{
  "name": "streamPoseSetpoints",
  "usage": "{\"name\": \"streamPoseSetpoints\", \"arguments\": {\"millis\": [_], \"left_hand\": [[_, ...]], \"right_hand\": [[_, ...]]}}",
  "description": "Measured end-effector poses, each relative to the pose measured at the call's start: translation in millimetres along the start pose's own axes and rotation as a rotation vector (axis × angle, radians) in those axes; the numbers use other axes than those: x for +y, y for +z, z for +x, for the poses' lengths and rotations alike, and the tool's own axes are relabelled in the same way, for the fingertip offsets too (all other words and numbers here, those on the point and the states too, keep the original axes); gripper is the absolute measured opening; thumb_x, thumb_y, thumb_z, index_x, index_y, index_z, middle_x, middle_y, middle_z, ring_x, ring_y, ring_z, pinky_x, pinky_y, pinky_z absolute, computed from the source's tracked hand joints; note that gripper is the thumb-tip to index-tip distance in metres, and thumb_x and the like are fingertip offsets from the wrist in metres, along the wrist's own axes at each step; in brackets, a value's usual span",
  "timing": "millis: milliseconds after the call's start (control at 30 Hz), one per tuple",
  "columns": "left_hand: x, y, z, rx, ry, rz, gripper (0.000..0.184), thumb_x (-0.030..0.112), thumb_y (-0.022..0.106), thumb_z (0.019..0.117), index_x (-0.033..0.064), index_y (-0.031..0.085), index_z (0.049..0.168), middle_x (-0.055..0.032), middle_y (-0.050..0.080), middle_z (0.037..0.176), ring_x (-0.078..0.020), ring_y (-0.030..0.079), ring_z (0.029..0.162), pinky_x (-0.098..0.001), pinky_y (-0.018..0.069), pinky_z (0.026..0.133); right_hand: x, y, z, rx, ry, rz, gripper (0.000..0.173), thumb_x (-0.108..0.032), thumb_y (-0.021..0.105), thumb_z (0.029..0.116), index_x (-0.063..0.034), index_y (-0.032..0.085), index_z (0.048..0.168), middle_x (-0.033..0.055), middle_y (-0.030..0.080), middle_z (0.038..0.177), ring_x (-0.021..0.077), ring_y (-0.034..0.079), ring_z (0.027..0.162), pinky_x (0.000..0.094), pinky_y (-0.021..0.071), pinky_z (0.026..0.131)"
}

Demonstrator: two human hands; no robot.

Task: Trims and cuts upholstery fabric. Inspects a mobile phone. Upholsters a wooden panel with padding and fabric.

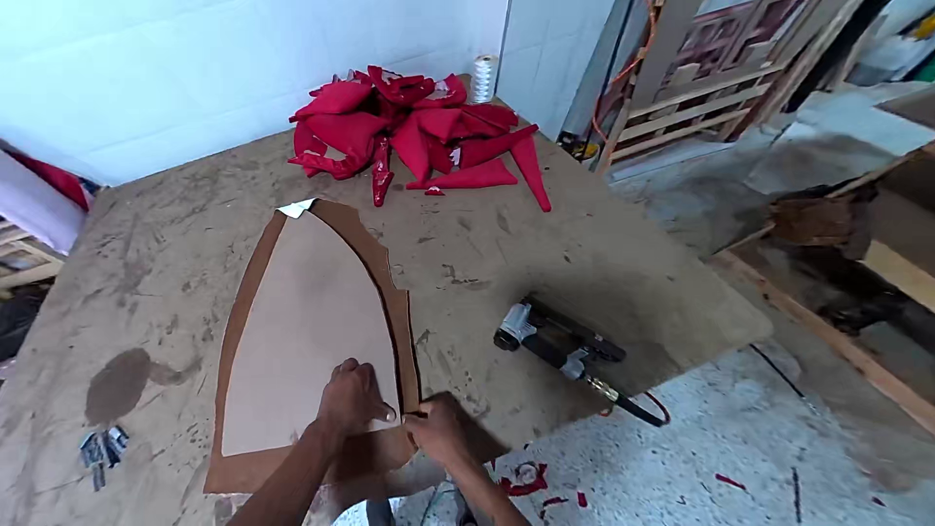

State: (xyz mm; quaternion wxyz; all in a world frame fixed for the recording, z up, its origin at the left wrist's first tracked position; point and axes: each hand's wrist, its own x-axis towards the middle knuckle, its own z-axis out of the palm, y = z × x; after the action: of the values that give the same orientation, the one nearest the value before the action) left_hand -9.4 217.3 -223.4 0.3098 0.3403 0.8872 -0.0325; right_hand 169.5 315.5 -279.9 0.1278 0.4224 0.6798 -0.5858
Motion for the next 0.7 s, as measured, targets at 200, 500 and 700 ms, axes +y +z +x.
{"name": "streamPoseSetpoints", "arguments": {"millis": [200, 500, 700], "left_hand": [[10, -3, 9, -0.035, -0.063, -0.018, 0.090, 0.068, 0.088, 0.0514, 0.0128, 0.069, 0.120, -0.0125, 0.059, 0.133, -0.0345, 0.052, 0.130, -0.0529, 0.0509, 0.104], [19, 6, 9, 0.034, -0.157, 0.039, 0.080, 0.065, 0.087, 0.0597, 0.0174, 0.069, 0.121, -0.0089, 0.056, 0.138, -0.0326, 0.050, 0.134, -0.0543, 0.0558, 0.095], [6, -10, 10, -0.023, -0.016, -0.022, 0.070, 0.056, 0.085, 0.0642, 0.0114, 0.069, 0.116, -0.0138, 0.059, 0.130, -0.0346, 0.055, 0.126, -0.0539, 0.0525, 0.100]], "right_hand": [[7, -18, 2, -0.299, -0.024, -0.199, 0.053, -0.058, 0.063, 0.0936, -0.0057, 0.070, 0.097, 0.0125, 0.071, 0.087, 0.0293, 0.070, 0.082, 0.0557, 0.0565, 0.079], [40, -10, -7, -0.197, -0.216, 0.036, 0.046, -0.047, 0.054, 0.1000, -0.0085, 0.066, 0.078, 0.0051, 0.060, 0.068, 0.0203, 0.061, 0.066, 0.0457, 0.0507, 0.064], [-37, -12, -2, -0.316, -0.168, 0.012, 0.041, -0.041, 0.049, 0.1048, -0.0051, 0.069, 0.102, 0.0078, 0.066, 0.082, 0.0193, 0.063, 0.066, 0.0416, 0.0549, 0.064]]}}
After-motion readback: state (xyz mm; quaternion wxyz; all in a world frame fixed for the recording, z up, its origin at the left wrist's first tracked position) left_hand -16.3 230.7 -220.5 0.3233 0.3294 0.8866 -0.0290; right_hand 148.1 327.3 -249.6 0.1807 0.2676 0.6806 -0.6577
